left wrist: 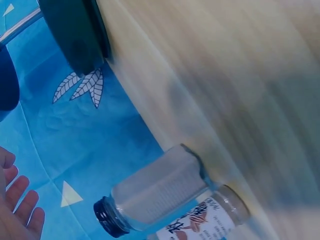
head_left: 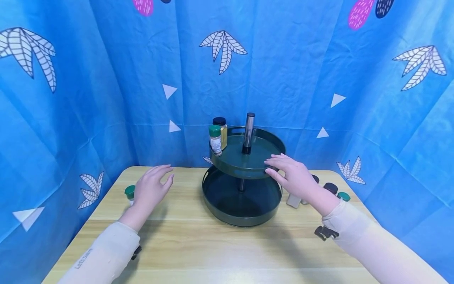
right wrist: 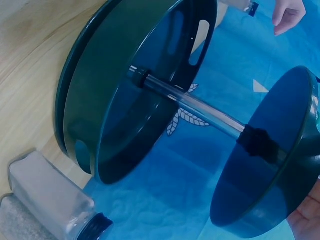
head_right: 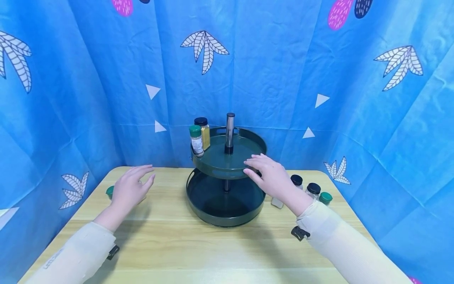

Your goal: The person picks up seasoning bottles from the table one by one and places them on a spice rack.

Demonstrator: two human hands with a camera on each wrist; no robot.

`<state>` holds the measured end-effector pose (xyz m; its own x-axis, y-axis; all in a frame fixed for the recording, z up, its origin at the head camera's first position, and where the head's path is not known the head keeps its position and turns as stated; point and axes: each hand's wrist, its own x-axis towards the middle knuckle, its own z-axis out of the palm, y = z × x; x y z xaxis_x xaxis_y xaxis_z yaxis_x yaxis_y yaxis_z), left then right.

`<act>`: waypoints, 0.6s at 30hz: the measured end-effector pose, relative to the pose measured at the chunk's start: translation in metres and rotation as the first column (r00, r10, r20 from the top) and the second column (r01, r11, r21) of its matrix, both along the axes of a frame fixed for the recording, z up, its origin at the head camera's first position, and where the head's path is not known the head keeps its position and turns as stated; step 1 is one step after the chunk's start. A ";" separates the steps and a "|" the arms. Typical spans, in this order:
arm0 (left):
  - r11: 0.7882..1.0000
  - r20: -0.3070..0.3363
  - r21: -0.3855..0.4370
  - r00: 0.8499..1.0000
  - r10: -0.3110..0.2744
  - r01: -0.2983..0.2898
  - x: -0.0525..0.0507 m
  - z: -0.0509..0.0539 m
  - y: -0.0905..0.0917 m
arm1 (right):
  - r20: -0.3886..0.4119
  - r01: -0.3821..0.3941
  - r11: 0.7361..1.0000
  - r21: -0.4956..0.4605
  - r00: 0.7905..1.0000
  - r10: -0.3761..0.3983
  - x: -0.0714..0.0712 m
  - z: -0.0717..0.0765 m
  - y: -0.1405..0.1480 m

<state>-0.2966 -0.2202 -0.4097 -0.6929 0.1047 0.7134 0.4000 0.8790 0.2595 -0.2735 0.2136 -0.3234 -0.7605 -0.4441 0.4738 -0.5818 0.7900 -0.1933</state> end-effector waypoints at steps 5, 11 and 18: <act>1.000 0.017 -0.001 1.000 0.026 -0.026 -0.001 -0.005 -0.004 | -0.007 0.000 1.000 -0.001 1.000 0.000 -0.001 -0.001 0.000; 0.999 0.020 0.007 0.998 0.051 -0.052 0.000 -0.008 -0.011 | -0.019 -0.001 1.000 -0.001 1.000 0.001 -0.002 -0.002 0.000; 0.997 0.026 0.036 0.997 0.069 -0.070 -0.001 -0.015 -0.019 | -0.005 0.012 1.000 -0.003 1.000 -0.012 -0.001 -0.002 0.000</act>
